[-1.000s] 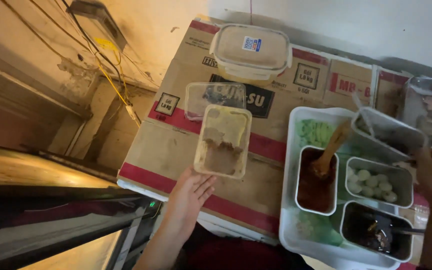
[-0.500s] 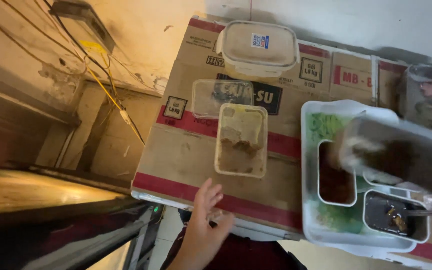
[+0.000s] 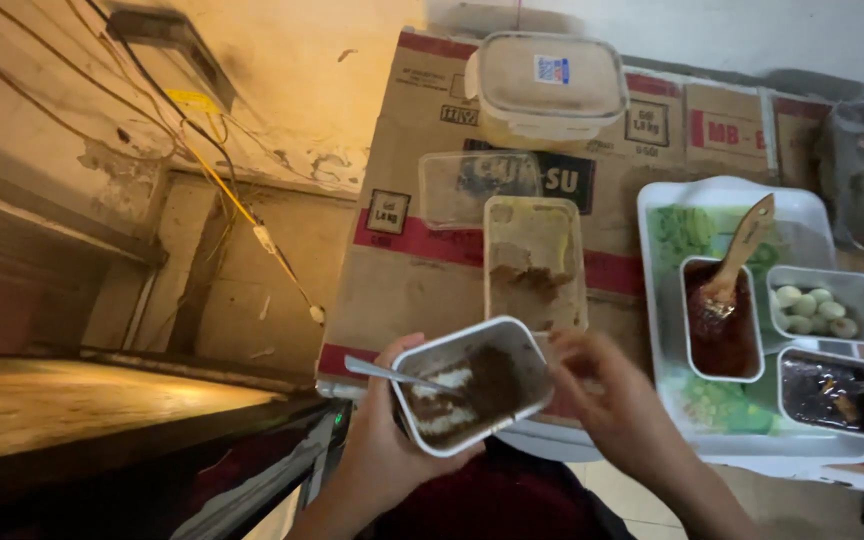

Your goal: The person transfers a dark liquid from a large plastic container into a smaller compartment of a divided tray using a spoon. They then open a second container and transfer a brown, chunky food substance into another compartment of the tray.

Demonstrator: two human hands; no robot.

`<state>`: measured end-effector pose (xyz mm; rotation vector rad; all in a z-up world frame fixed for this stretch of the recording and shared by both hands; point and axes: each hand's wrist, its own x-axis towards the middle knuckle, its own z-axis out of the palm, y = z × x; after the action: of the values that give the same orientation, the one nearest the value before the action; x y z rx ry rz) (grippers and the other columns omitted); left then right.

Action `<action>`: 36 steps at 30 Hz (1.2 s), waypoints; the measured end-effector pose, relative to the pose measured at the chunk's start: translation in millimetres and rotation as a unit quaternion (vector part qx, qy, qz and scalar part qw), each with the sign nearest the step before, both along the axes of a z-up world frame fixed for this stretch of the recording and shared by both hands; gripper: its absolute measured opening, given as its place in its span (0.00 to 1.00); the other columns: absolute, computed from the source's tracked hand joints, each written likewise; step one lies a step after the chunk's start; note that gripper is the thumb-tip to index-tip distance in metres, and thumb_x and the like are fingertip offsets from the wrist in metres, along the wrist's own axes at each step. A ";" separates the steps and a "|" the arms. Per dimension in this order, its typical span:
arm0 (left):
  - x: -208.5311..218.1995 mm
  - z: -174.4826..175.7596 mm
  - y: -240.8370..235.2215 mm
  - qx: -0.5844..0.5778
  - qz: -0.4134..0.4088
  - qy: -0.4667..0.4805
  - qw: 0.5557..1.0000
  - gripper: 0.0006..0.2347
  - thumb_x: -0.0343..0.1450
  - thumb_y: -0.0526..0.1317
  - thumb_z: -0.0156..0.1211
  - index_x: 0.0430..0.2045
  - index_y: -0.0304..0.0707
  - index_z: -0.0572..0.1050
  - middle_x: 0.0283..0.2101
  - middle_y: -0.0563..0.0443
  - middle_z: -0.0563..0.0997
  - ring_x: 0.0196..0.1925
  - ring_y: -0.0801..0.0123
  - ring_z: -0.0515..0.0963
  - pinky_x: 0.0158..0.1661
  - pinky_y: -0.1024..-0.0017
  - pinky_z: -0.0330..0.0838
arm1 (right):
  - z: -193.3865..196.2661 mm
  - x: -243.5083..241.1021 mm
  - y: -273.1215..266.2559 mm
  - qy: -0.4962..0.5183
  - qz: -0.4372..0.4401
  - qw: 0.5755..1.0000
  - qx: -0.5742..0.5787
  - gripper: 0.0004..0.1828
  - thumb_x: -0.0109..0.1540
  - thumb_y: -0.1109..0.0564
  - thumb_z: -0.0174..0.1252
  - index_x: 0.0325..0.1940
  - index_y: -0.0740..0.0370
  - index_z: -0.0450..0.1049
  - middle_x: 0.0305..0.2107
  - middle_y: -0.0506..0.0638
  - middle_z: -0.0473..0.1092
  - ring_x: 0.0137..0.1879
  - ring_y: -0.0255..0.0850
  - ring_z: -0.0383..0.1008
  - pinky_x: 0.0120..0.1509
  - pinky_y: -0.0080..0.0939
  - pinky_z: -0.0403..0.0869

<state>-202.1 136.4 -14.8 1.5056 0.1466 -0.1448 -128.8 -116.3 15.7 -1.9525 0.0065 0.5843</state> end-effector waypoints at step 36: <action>0.8 -50.7 -13.9 0.113 0.244 -0.148 0.952 0.55 0.46 0.35 0.89 0.70 0.30 0.58 0.67 0.40 0.73 0.64 0.58 0.80 0.57 0.63 0.81 | 31.2 18.6 13.7 -0.103 -0.090 0.985 0.104 0.10 0.71 0.59 0.54 0.42 0.64 0.79 0.25 0.53 0.78 0.23 0.36 0.72 0.27 0.31 0.74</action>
<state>-201.3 122.5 -65.4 1.6553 0.2961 0.5094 -110.3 -102.6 46.9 -1.7776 -0.0063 0.2522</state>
